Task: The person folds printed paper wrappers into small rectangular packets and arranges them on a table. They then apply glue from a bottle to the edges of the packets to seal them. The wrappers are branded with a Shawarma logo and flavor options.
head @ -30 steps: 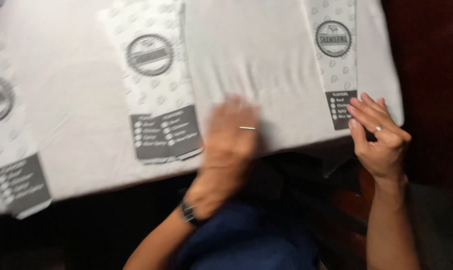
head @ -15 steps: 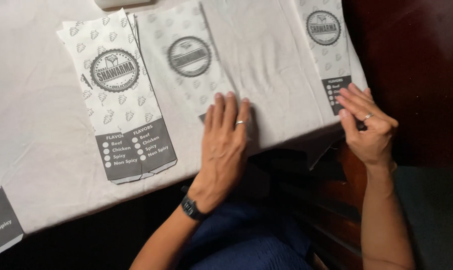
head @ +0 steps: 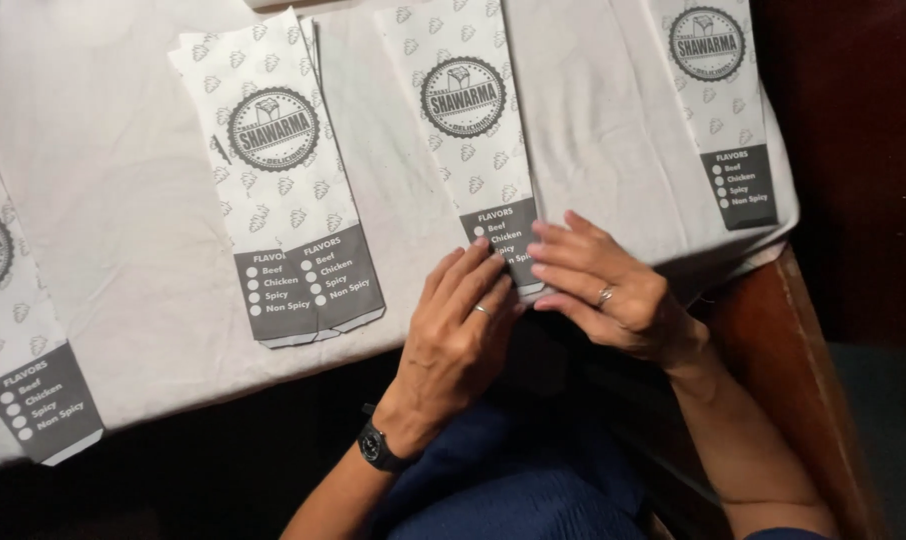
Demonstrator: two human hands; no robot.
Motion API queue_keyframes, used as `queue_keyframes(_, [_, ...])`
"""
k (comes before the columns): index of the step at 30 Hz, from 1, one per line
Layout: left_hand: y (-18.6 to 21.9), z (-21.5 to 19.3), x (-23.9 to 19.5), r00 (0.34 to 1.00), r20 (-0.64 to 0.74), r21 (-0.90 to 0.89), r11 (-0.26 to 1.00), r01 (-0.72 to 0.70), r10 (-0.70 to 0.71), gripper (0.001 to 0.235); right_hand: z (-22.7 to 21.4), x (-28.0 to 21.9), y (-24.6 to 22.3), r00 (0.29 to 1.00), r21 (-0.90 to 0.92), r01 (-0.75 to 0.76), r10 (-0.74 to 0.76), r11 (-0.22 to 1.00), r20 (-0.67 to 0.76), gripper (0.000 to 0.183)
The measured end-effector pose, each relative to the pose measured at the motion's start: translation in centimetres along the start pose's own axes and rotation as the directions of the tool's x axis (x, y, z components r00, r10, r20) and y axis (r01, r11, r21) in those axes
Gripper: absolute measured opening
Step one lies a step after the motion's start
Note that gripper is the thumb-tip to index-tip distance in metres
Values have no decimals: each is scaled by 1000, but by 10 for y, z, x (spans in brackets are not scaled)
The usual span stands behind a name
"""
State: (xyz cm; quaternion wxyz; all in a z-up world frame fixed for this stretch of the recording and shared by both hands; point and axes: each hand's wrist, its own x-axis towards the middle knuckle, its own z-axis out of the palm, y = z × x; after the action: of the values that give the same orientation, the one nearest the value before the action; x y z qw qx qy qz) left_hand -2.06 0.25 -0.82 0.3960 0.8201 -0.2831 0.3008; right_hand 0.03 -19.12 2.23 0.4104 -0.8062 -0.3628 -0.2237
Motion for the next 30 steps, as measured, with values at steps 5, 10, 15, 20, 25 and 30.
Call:
queue_keyframes(5, [5,-7,-1,999,-42,-30,999,-29,28,12,3,-3,2,997,31,81,-81,996,15,13])
queue_keyframes(10, [6,-8,-3,998,-50,-43,999,-27,25,10,4,-5,-1,997,11,77,-77,997,-3,10])
queue_keyframes(15, [4,0,-2,996,-86,-25,1000,9,-11,11,4,-2,-2,1000,1,25,-25,1000,-12,5])
queue_keyframes(20, [6,-5,5,958,-13,-179,944,279,-286,5,-1,4,-5,970,85,-245,243,966,34,11])
queue_keyframes(25, [3,-19,15,943,102,-251,910,331,-315,13,-6,8,-7,948,113,-317,313,942,54,10])
queue_keyframes(30, [-1,-16,12,939,151,-206,919,336,-309,22,0,9,-9,946,136,-322,323,937,19,11])
